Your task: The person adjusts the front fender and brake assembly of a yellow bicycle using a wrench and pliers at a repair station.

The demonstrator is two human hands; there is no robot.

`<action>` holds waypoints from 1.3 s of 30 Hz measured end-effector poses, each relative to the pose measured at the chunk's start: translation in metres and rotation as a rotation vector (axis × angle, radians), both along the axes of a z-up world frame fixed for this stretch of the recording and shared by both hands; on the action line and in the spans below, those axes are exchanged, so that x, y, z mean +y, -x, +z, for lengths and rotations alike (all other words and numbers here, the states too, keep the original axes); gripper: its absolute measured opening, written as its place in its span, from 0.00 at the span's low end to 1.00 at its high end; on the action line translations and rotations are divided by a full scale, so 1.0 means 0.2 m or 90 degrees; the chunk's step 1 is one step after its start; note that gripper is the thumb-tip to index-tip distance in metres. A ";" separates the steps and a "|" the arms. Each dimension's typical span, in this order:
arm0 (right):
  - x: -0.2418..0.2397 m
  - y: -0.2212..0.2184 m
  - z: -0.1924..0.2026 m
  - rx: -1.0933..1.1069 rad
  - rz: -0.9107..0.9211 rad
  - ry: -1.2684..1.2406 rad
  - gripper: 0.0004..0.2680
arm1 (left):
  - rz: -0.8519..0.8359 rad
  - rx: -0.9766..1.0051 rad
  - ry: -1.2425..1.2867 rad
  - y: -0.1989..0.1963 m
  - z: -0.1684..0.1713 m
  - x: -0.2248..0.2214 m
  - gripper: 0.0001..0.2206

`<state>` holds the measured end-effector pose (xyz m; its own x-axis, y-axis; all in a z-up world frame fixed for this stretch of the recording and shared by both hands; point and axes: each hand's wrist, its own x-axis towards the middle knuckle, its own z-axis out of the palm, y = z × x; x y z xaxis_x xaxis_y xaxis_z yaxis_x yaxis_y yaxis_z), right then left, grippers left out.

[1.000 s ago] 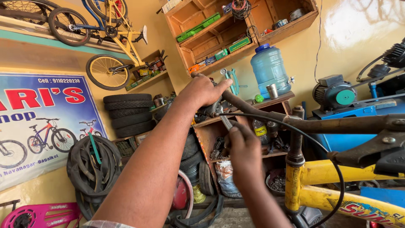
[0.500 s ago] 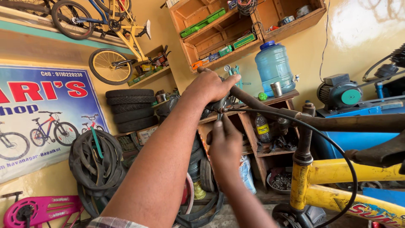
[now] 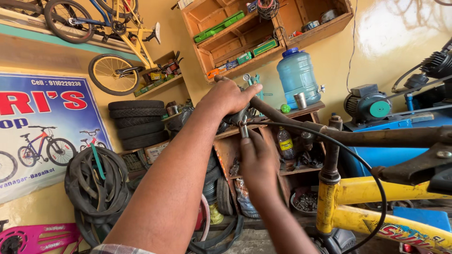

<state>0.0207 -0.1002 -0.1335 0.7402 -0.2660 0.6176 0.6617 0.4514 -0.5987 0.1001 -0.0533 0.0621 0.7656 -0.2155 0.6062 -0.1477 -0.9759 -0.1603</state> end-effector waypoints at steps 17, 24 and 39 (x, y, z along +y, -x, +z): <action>-0.16 -0.14 0.14 0.107 0.115 0.005 0.08 | -0.019 -0.018 -0.041 -0.01 -0.01 0.01 0.50; -0.15 -0.21 0.08 0.037 0.095 0.089 0.06 | -0.024 0.007 0.044 0.02 0.00 0.05 0.49; -0.17 0.61 0.36 -0.303 -0.765 0.534 0.07 | -1.193 0.321 1.285 -0.31 -0.47 0.27 0.46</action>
<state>-0.1005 -0.1338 -0.0617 0.0479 -0.0078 0.9988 0.5743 -0.8179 -0.0340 0.1630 0.0014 -0.0310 0.6624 -0.1709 0.7294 -0.1422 0.9272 0.3464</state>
